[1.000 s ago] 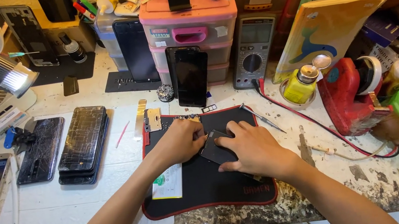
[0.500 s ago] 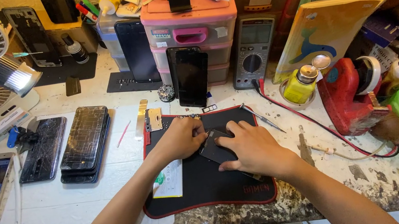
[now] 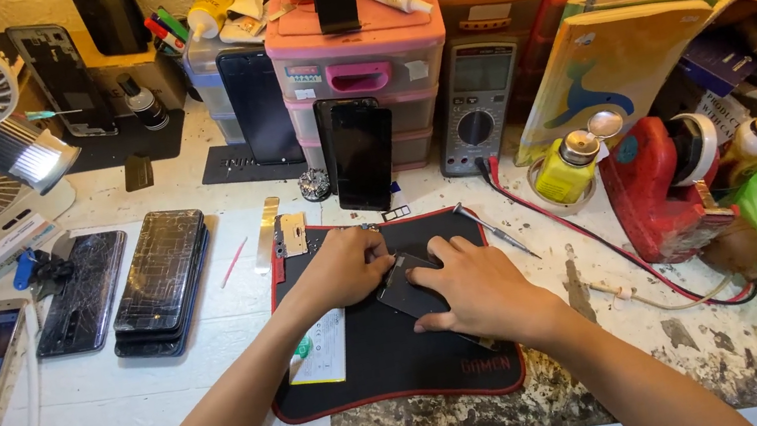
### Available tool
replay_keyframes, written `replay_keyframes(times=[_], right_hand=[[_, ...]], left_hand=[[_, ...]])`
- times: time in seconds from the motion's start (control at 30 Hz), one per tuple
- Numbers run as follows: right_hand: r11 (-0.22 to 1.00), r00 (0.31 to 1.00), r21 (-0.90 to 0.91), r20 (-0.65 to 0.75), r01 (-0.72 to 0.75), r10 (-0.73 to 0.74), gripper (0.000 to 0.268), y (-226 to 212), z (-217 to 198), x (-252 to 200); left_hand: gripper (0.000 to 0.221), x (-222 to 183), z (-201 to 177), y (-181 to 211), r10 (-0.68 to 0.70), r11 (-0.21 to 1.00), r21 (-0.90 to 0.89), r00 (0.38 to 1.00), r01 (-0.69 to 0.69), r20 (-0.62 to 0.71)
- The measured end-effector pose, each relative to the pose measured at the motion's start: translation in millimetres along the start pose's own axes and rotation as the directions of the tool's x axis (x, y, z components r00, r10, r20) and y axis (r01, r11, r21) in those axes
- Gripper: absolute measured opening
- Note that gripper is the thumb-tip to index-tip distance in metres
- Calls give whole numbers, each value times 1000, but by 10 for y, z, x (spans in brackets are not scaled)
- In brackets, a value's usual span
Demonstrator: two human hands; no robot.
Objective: Reassembling a mobile phone by carefully aligning and pressing the screen and frame assembly onto the internal chassis.
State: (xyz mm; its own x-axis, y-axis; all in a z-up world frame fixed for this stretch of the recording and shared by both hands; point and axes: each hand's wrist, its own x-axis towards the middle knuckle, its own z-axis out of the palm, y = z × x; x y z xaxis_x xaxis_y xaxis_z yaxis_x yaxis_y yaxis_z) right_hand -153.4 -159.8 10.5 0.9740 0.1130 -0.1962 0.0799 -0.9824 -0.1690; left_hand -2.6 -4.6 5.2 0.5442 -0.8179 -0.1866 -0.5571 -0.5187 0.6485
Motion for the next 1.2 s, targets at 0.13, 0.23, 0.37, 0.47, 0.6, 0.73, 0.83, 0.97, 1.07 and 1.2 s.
replay_keyframes(times=[0.13, 0.23, 0.37, 0.47, 0.6, 0.73, 0.83, 0.97, 1.07, 1.2], right_hand=[[1000, 1000, 1, -3, -2, 2, 58, -3, -42, -30], [1000, 1000, 17, 30, 8, -8, 60, -23, -137, -56], [1000, 999, 23, 38, 11, -12, 59, -26, -172, -61], [1000, 999, 13, 39, 15, -16, 60, -12, -150, -66], [999, 999, 27, 30, 30, -30, 61, 6, -114, -78], [999, 999, 18, 27, 36, -37, 62, 4, -114, -81], [999, 999, 19, 21, 35, -36, 63, 4, -101, -83], [999, 998, 23, 53, 24, -26, 61, 1, -116, -63], [1000, 999, 20, 49, 19, -20, 61, -5, -103, -71], [1000, 999, 28, 39, 12, -13, 60, -4, -91, -72]], left_hand=[[16, 32, -83, 62, -24, 999, 35, 999, 23, 29], [15, 154, -95, 19, -43, 990, 135, 997, 34, 62], [13, 305, -64, 42, -55, 951, 309, 996, 29, 77], [13, 322, -64, 77, -35, 933, 360, 994, -3, 101], [13, 288, -123, 33, 94, 938, 317, 983, -140, 156], [10, 304, -43, -66, 220, 946, 210, 966, -246, 139], [8, 294, -19, -91, 296, 938, 161, 951, -307, 92], [7, 309, 28, -103, 329, 936, 112, 943, -333, 53], [8, 290, 37, -88, 333, 937, 99, 942, -336, 46], [8, 321, -35, -178, 284, 943, 162, 957, -290, 60]])
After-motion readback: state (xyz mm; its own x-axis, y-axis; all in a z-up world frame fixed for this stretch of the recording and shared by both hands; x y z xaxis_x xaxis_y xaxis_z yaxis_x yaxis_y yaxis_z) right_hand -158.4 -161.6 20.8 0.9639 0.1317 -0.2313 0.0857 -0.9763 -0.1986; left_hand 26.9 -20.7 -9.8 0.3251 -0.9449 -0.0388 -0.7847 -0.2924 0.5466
